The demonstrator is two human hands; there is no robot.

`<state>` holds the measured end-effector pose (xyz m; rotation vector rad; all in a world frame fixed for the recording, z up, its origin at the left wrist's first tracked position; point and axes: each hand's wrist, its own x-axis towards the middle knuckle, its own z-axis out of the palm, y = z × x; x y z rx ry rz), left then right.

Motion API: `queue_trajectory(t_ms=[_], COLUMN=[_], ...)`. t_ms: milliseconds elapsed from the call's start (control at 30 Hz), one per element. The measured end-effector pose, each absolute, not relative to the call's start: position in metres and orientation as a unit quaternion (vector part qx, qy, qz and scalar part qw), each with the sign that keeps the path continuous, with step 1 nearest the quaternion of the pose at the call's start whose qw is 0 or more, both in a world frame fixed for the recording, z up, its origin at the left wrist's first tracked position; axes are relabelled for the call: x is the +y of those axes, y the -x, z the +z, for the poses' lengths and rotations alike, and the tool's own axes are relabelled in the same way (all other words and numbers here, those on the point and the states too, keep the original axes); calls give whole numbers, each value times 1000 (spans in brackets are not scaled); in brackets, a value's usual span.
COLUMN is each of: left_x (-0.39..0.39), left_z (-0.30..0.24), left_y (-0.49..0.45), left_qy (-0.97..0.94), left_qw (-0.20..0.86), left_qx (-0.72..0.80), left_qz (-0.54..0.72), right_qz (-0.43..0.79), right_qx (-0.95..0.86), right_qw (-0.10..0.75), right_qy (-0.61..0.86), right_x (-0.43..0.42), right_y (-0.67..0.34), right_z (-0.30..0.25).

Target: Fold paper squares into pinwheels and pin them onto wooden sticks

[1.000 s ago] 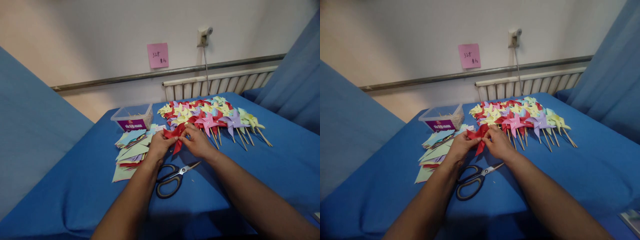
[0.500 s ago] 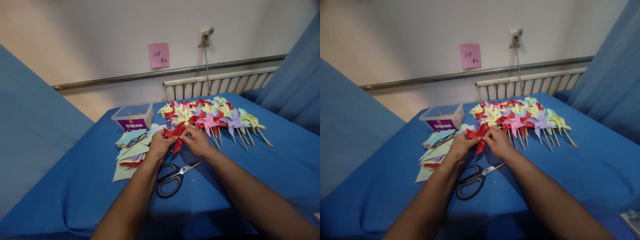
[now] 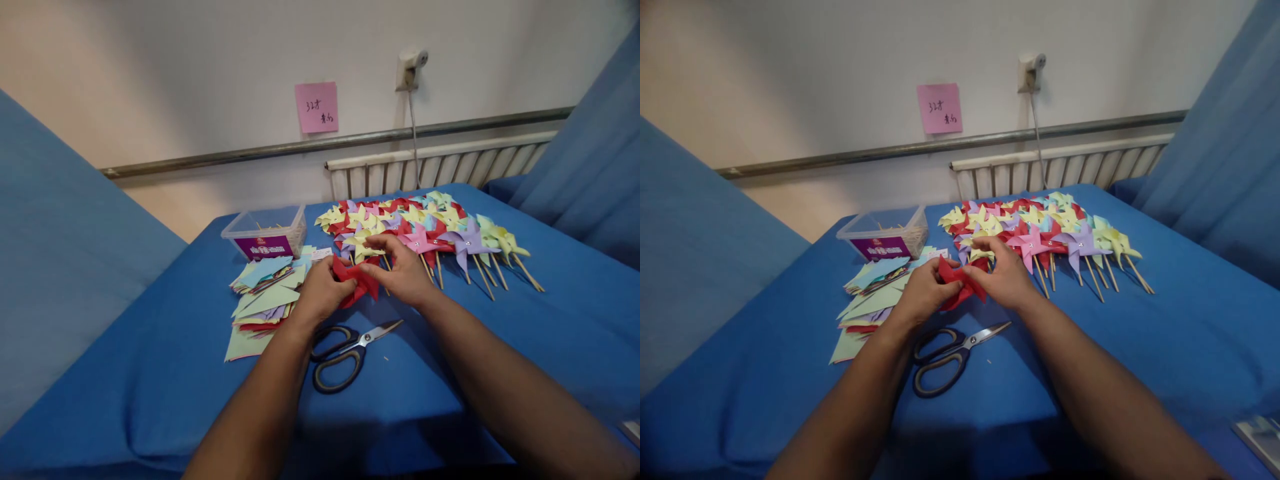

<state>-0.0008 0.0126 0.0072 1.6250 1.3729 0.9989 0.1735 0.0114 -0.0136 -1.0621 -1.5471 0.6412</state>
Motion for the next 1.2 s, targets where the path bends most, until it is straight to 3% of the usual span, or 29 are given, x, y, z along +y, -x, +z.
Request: queue_trajectory(t_ms=[200, 500, 900, 1200], left_x=[7, 12, 13, 12], left_z=[9, 5, 3, -11], left_y=[1, 4, -8, -20], left_qy=[-656, -682, -481, -396], left_qw=[410, 394, 481, 601], left_qx=[500, 498, 501, 453], left_qz=[389, 362, 534, 526], right_qz=[377, 458, 562, 569], right_qx=[-695, -657, -320, -275], right_qw=[452, 452, 650, 676], right_qy=[413, 392, 400, 380], right_x=[12, 18, 23, 13], right_y=[-173, -169, -150, -137], right_z=[-20, -30, -30, -30])
